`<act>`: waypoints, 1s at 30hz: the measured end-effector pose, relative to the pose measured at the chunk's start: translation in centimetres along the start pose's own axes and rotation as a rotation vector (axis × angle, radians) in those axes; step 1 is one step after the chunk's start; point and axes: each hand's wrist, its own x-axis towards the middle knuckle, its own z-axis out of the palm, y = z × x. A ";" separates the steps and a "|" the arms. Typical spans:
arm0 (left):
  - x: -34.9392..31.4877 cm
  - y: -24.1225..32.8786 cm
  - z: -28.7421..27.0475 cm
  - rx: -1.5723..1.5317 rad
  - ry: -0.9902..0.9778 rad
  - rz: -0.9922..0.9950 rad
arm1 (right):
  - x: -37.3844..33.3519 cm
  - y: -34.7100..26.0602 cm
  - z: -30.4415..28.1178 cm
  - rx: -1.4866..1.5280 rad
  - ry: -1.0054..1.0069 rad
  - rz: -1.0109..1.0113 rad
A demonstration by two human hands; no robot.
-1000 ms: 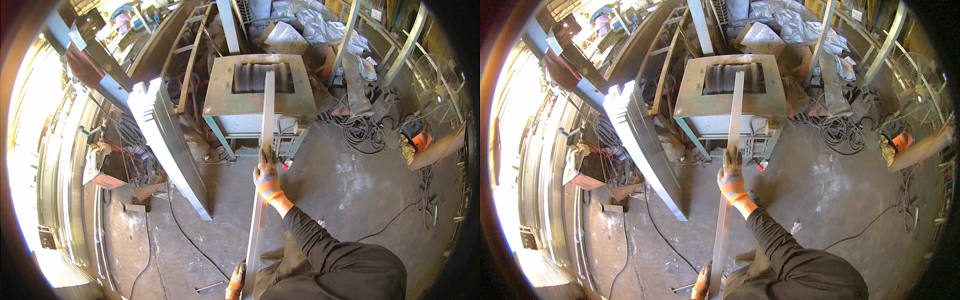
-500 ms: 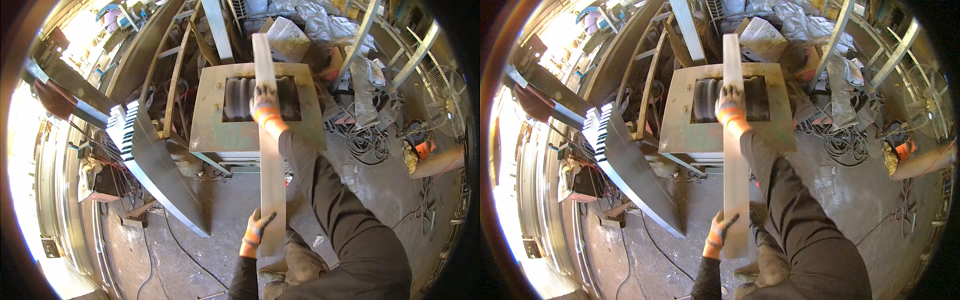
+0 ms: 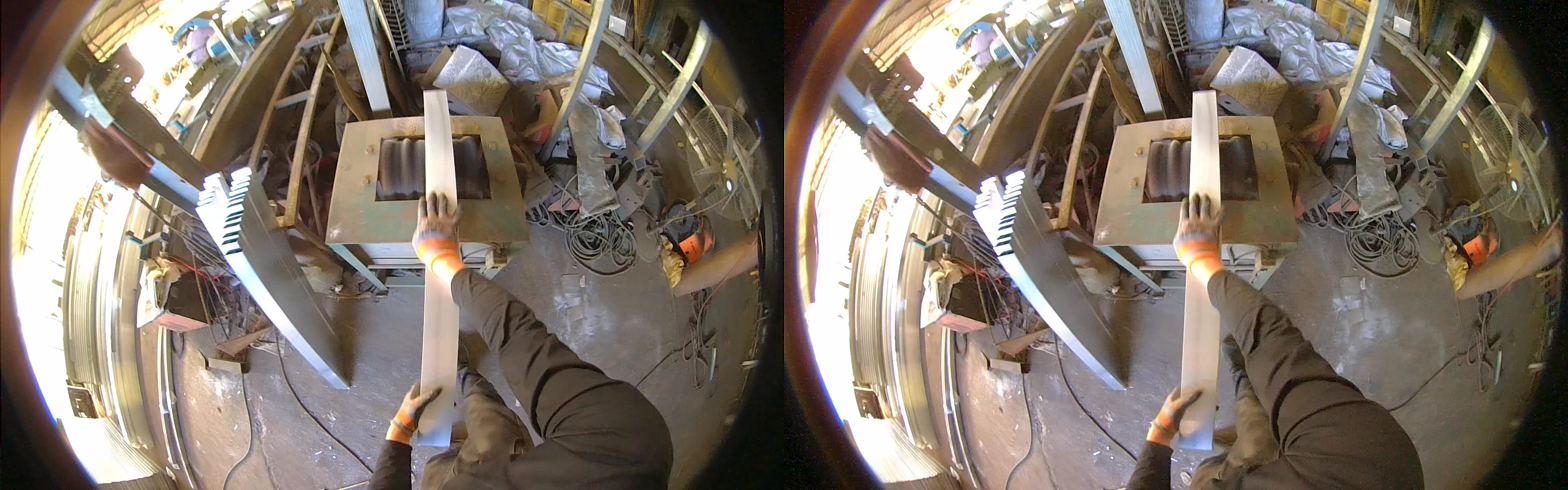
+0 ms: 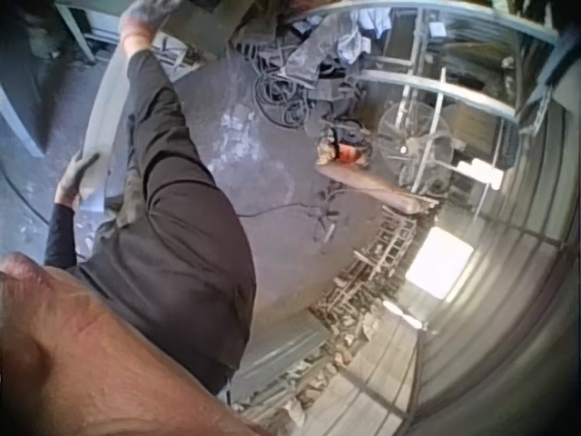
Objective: The person repeatedly feeds long metal profiles through a bench-mounted grinding machine, flipping each piece to treat both sides. After finishing each profile, the person stacks it with others nearby. The process is repeated for several profiles throughout the clip.
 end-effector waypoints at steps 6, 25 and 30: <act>-20.9 -10.5 0.1 -0.140 0.073 -0.213 | -23.7 -3.8 -1.1 0.064 -0.038 -0.050; -54.4 -25.1 0.6 0.194 0.484 -0.050 | -57.2 -4.7 -0.5 1.153 -0.060 0.268; -53.6 -24.7 -5.7 -0.086 0.413 -0.510 | -57.4 -2.4 7.5 1.821 -0.155 0.299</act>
